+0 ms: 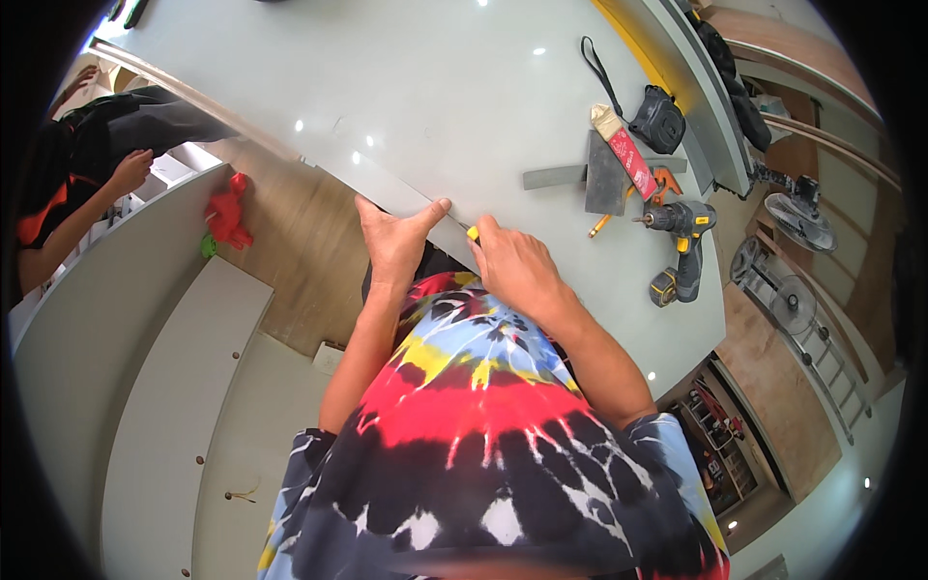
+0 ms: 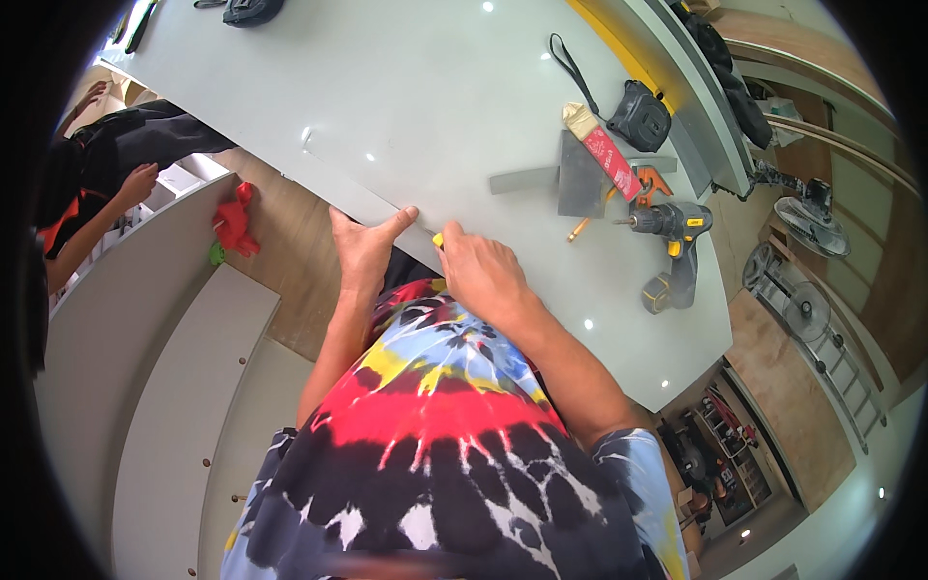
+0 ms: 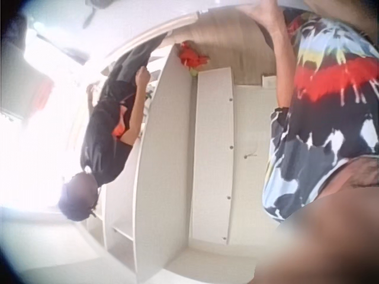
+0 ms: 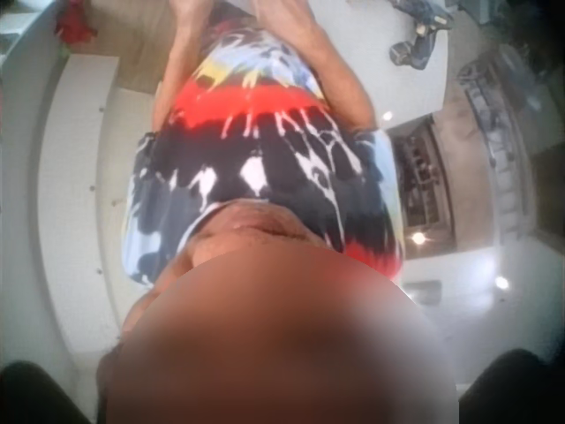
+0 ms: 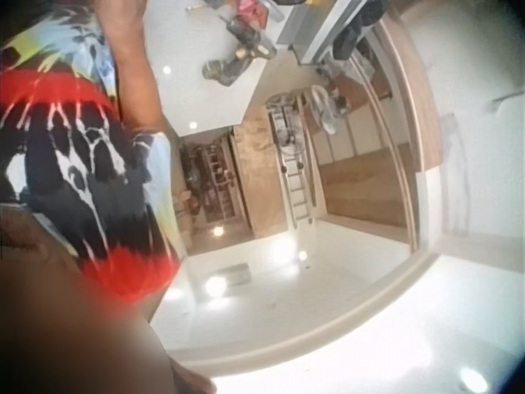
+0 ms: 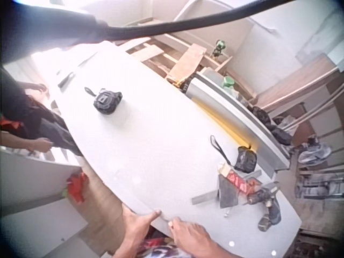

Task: The person uses a utility knife to trim excess edge banding from a white cabinet panel. They then apply heat with a heat gun to a curved wooden frame while peeling off a protective film. The person returns to trimming the edge banding on the panel.

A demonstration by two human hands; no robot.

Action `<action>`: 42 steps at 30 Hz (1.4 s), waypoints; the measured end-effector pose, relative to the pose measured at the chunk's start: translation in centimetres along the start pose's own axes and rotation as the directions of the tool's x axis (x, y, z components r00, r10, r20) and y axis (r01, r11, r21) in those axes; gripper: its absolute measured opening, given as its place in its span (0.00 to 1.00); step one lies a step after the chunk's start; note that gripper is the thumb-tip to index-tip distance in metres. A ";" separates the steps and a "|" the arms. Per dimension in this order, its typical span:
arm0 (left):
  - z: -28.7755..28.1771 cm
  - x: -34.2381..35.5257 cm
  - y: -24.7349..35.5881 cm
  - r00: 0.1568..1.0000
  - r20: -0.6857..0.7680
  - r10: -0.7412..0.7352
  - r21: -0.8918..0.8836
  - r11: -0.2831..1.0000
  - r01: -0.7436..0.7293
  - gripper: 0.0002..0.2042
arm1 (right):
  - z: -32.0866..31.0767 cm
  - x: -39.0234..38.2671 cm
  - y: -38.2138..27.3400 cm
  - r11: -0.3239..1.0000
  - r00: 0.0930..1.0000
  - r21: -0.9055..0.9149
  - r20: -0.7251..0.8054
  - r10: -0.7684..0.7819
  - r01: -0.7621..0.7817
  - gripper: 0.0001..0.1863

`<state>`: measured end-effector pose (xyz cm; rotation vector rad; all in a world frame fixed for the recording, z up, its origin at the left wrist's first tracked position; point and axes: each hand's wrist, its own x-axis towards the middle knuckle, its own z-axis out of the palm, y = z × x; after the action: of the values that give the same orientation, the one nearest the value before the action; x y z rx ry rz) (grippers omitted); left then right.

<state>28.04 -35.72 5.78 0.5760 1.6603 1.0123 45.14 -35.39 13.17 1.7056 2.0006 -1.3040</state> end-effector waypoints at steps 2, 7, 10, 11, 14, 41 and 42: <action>0.1 0.0 0.0 1.000 -0.031 0.003 0.027 1.000 -0.002 0.42 | -0.2 -0.9 0.2 1.000 1.000 0.027 0.013 0.011 -0.012 0.12; 0.3 0.1 0.0 1.000 -0.004 -0.012 0.008 1.000 0.012 0.40 | -0.2 -1.8 0.9 0.995 0.993 0.069 -0.082 0.084 -0.079 0.13; 0.2 0.1 0.0 1.000 -0.007 0.005 0.015 1.000 -0.005 0.40 | 0.1 -1.3 1.1 0.997 0.996 0.061 -0.071 0.057 -0.052 0.13; 0.2 0.1 0.0 1.000 -0.005 0.004 0.022 1.000 -0.004 0.39 | 0.2 -1.1 1.1 0.997 0.996 0.057 -0.075 0.049 -0.044 0.13; 0.3 0.1 -0.2 1.000 -0.002 0.020 -0.004 1.000 -0.020 0.39 | 0.5 -0.8 1.0 0.999 0.999 0.016 -0.025 0.040 -0.040 0.11; -0.1 0.0 -0.1 1.000 0.009 0.027 0.018 0.999 -0.027 0.41 | 1.2 0.4 -0.4 0.984 0.999 -0.177 -0.038 0.022 -0.028 0.07; -0.1 0.1 -0.1 0.999 0.019 0.049 0.031 0.998 -0.050 0.41 | 1.2 0.4 -0.3 0.985 0.999 -0.170 -0.046 0.016 -0.024 0.07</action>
<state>27.90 -35.76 5.70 0.6487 1.6556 1.0150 44.31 -35.94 12.34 1.6841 2.0481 -1.0632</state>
